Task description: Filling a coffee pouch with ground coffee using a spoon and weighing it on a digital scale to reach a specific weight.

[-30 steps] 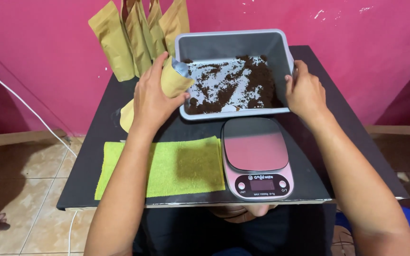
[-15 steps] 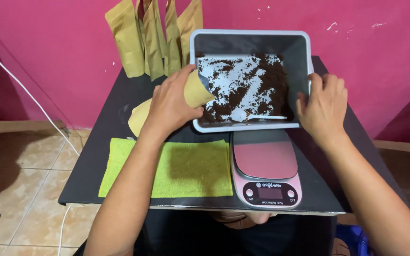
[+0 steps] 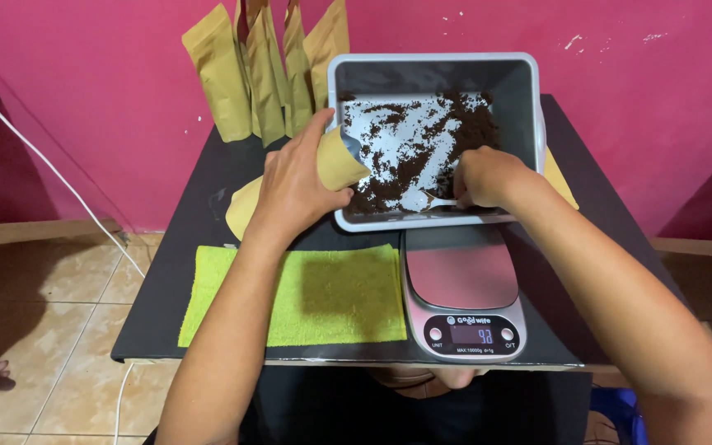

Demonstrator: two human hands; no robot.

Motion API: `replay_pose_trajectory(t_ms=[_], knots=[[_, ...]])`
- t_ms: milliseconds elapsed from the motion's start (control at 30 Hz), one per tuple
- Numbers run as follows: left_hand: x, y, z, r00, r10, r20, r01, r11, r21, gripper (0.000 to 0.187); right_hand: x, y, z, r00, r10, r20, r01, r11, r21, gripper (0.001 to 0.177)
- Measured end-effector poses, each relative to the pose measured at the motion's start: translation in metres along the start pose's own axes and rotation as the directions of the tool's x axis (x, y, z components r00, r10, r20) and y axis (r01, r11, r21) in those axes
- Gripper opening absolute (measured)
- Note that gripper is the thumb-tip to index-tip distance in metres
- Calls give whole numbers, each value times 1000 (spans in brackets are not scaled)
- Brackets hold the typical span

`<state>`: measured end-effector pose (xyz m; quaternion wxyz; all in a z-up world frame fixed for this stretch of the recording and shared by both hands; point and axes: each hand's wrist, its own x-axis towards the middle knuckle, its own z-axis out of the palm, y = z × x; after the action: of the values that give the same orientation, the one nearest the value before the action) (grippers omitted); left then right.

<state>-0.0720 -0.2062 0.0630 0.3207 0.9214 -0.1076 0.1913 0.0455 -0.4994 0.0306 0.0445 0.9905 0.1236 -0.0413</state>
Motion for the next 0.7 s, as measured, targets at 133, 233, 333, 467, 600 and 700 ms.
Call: replay_pose_trajectory(t_ms=[133,233,333,467,600,700], knots=[[0,0,0,1000,-4,-10,4,1000,1,106,12,1,12,1000,8,10,-7,998,-66,20],[1,-2,1,1000,0,-2,0,1000,2,106,-3,-8,-6,996,-43,72,45,999,-29,17],[4,-6,3,1000,-7,2,7,1000,-4,107,-27,-21,-48,995,-33,97,34,999,-5,13],[0,-7,4,1000,15,4,-15,1000,12,107,-44,-18,-97,993,47,111,-36,995,-95,24],[1,-2,3,998,55,-38,-52,997,63,104,-20,12,-101,998,63,11,-60,978,-198,32],[2,-5,4,997,62,-38,-60,996,66,107,6,36,-79,985,-28,-173,-41,923,-383,32]])
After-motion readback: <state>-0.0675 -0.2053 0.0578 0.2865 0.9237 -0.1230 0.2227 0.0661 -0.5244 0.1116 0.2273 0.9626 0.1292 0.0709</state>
